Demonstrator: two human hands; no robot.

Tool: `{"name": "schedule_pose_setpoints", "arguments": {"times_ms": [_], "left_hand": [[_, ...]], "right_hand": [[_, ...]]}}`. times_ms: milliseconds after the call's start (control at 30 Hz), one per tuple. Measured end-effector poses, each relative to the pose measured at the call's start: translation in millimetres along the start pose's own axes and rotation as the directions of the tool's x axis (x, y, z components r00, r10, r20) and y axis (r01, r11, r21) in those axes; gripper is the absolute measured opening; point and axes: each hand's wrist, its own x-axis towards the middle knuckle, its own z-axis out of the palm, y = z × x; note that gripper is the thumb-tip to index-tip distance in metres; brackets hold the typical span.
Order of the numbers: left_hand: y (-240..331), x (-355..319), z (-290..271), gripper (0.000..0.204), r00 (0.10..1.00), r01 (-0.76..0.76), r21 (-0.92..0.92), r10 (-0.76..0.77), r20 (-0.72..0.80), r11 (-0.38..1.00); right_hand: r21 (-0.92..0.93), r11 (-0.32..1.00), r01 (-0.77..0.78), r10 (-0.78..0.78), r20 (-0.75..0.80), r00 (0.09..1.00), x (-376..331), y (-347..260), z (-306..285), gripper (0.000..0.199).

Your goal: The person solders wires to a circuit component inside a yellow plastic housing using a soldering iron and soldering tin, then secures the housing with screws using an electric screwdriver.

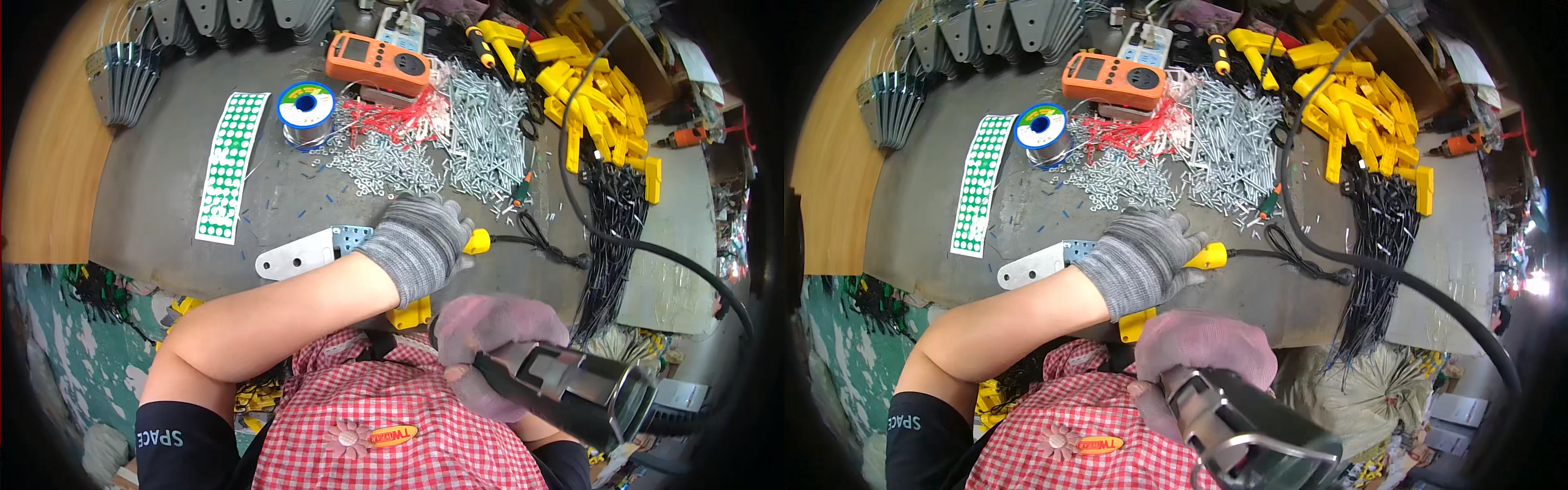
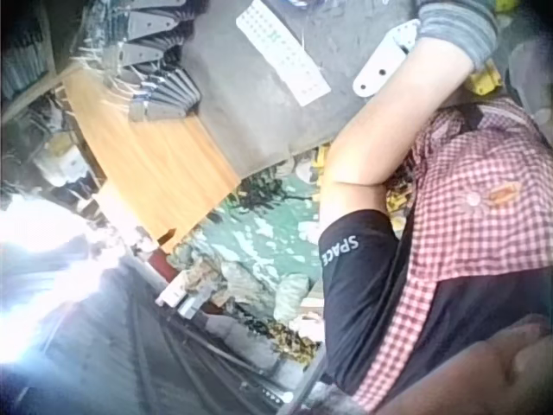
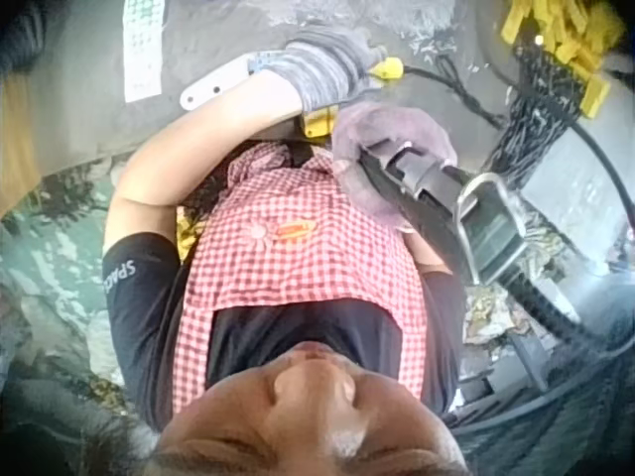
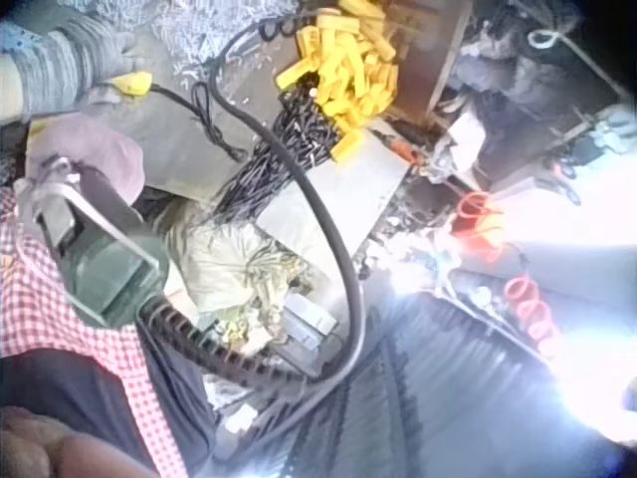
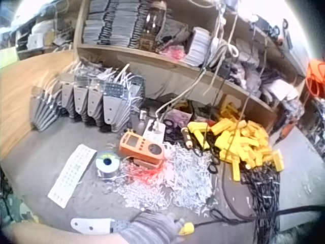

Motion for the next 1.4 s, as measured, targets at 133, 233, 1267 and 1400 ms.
{"name": "schedule_pose_setpoints", "arguments": {"times_ms": [133, 233, 1267, 1400], "left_hand": [[-13.6, -51.0, -25.7, 0.042, 0.97, 0.104, -0.078, -0.118, -0.212, 0.992], [-16.6, -94.4, -25.8, 0.044, 0.936, 0.308, -0.056, -0.313, -0.161, 0.95], [-33.3, -91.5, -16.5, 0.052, 0.923, 0.29, -0.165, -0.321, -0.213, 0.943], [-45.6, -82.2, -24.1, 0.055, 0.956, 0.265, -0.187, -0.283, -0.074, 0.946]], "right_hand": [[-0.016, 1.0, -0.014, 0.015, 0.022, 1.0, -2.3, 3.0, -2.1, 0.038], [-0.103, 0.992, -0.076, 0.081, 0.045, 0.996, -12.8, 3.7, -5.5, 0.038], [-0.043, 0.993, 0.11, -0.103, 0.144, 0.984, 17.5, 10.9, 18.5, 0.033], [0.123, 0.988, -0.092, 0.057, 0.261, 0.964, 47.9, -9.3, -0.1, 0.028]]}}
